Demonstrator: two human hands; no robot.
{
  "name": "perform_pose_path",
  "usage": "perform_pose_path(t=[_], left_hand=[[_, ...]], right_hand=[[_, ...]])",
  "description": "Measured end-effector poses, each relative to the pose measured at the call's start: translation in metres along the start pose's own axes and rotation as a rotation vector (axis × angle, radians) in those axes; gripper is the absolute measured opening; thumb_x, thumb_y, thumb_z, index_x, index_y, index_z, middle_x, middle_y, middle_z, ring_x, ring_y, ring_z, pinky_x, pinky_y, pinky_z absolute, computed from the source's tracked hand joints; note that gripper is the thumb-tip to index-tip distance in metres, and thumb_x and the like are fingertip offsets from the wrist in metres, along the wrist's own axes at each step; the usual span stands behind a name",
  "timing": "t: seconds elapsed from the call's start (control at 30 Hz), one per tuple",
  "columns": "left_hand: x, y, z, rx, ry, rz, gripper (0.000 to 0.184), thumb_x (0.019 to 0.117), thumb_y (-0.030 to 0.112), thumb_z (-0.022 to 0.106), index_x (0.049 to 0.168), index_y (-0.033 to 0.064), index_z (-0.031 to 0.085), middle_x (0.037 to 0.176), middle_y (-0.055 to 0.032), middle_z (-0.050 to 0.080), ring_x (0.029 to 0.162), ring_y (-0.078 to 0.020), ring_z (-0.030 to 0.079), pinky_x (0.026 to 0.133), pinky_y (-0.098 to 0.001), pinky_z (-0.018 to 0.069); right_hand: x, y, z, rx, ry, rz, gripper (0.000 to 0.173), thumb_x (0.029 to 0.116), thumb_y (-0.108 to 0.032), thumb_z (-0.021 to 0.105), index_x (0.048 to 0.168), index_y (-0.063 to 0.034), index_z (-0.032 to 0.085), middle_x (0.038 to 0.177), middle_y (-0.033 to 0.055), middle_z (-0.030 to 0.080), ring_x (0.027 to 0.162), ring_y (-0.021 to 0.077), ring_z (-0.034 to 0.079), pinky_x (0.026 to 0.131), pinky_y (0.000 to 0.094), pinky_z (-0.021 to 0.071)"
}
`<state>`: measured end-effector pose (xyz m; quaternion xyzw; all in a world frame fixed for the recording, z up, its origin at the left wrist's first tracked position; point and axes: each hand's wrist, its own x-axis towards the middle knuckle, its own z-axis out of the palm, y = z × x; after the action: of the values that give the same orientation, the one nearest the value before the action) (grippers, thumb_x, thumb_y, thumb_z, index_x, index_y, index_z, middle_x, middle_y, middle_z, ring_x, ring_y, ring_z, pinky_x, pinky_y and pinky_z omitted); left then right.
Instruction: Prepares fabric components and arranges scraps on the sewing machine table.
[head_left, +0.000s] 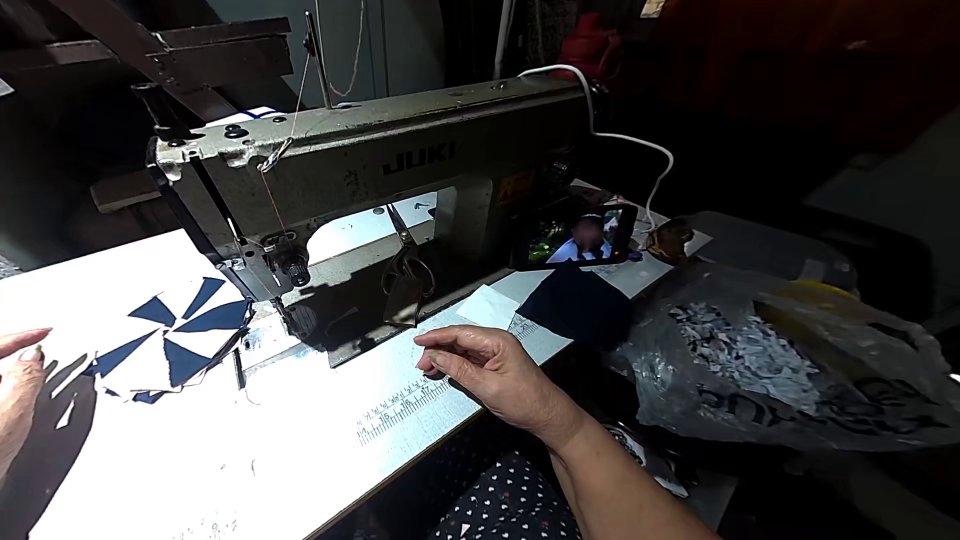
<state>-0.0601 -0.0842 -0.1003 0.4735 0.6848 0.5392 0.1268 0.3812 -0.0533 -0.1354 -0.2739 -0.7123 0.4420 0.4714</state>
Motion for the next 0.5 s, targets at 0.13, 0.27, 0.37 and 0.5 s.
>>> perform_pose_path(t=[0.13,0.27,0.37,0.5], left_hand=[[-0.001,0.002,0.001,-0.052,-0.007,0.000,0.039,0.1100,0.012,0.042,0.141,-0.0104,0.045,0.146,-0.0202,0.049,0.133,-0.0194,0.052,0.111,-0.0351,0.0450],[0.002,-0.005,-0.002,-0.048,-0.025,-0.011,0.039,0.1105,0.014,0.041,0.142,-0.0082,0.045,0.145,-0.0194,0.049,0.131,-0.0174,0.053,0.109,-0.0339,0.0465],[0.000,0.001,0.000,-0.021,-0.012,-0.059,0.039,0.1110,0.016,0.040,0.143,-0.0052,0.045,0.146,-0.0193,0.049,0.131,-0.0198,0.054,0.109,-0.0352,0.0471],[-0.001,0.001,0.000,-0.009,-0.021,-0.063,0.040,0.1115,0.019,0.039,0.145,-0.0028,0.044,0.146,-0.0182,0.049,0.132,-0.0197,0.053,0.109,-0.0374,0.0470]], right_hand=[[0.000,0.001,0.000,0.007,-0.002,-0.014,0.023,0.1007,-0.003,0.061,0.122,0.0017,0.069,0.096,0.0097,0.074,0.085,0.0165,0.072,0.080,0.0294,0.0626],[0.000,0.000,0.000,0.007,-0.002,-0.014,0.023,0.1005,-0.003,0.062,0.122,0.0022,0.070,0.096,0.0099,0.074,0.085,0.0166,0.072,0.081,0.0298,0.0630],[0.001,0.000,0.000,0.008,-0.003,-0.016,0.023,0.1008,-0.003,0.061,0.122,0.0022,0.069,0.096,0.0098,0.074,0.085,0.0168,0.072,0.080,0.0296,0.0627],[0.001,0.000,0.000,0.009,-0.004,-0.001,0.023,0.1010,-0.004,0.061,0.122,0.0018,0.070,0.097,0.0101,0.074,0.086,0.0170,0.073,0.080,0.0300,0.0632]])
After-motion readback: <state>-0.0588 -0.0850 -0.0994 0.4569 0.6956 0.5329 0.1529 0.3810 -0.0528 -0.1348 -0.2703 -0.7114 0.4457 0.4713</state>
